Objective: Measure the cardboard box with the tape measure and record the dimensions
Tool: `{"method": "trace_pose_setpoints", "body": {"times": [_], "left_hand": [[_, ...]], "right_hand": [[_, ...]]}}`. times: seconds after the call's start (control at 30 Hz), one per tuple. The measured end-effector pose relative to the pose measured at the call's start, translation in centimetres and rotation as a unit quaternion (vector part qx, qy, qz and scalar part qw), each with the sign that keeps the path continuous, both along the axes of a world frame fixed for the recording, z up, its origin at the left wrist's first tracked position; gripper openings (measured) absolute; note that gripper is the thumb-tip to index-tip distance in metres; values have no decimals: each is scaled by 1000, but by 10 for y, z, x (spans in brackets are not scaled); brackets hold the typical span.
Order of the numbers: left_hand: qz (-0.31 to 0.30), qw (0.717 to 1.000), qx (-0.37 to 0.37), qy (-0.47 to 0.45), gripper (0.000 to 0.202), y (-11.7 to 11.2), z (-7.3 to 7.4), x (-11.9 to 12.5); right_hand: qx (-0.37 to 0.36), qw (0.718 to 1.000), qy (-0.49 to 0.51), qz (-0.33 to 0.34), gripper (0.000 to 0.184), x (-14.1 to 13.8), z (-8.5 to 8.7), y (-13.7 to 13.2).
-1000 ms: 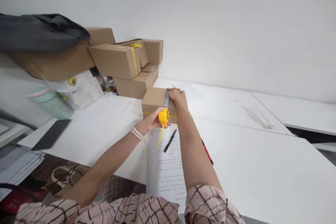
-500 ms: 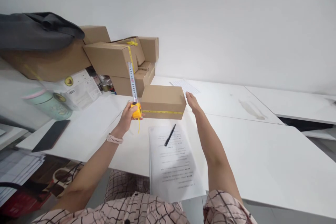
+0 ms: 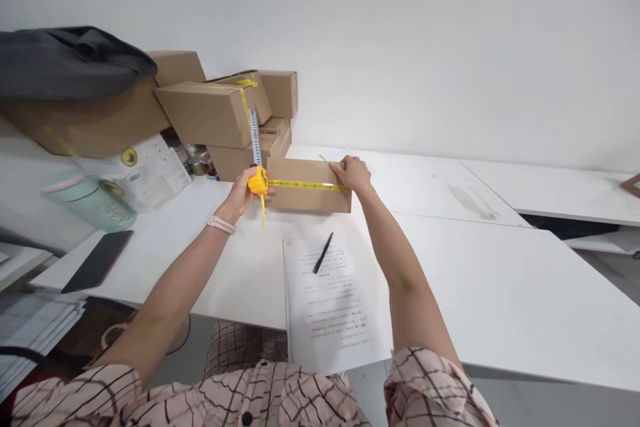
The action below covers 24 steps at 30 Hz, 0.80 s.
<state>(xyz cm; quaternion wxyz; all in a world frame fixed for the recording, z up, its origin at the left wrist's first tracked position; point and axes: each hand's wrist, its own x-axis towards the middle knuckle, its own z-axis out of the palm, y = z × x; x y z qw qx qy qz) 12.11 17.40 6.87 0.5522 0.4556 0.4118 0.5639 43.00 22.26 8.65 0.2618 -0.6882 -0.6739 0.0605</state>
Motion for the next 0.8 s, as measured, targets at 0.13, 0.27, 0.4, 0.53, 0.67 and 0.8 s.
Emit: {"method": "trace_pose_setpoints", "body": {"times": [0.13, 0.27, 0.4, 0.53, 0.67, 0.8], "left_hand": [[-31, 998, 59, 21, 48, -24, -2, 25], [-173, 984, 35, 15, 50, -56, -29, 56], [-216, 976, -25, -1, 49, -68, -59, 70], [-213, 975, -60, -15, 50, -69, -76, 72], [-222, 973, -68, -11, 50, -69, -83, 72], [-228, 972, -64, -4, 48, -68, -89, 70]], "right_hand": [[33, 997, -17, 66, 33, -19, 7, 24], [22, 998, -7, 53, 41, -33, 5, 46], [11, 1000, -4, 21, 62, -37, 3, 59], [15, 1000, 13, 15, 69, -40, 2, 61], [13, 1000, 22, -14, 71, -46, 4, 59], [24, 999, 17, -39, 71, -52, 3, 60]]}}
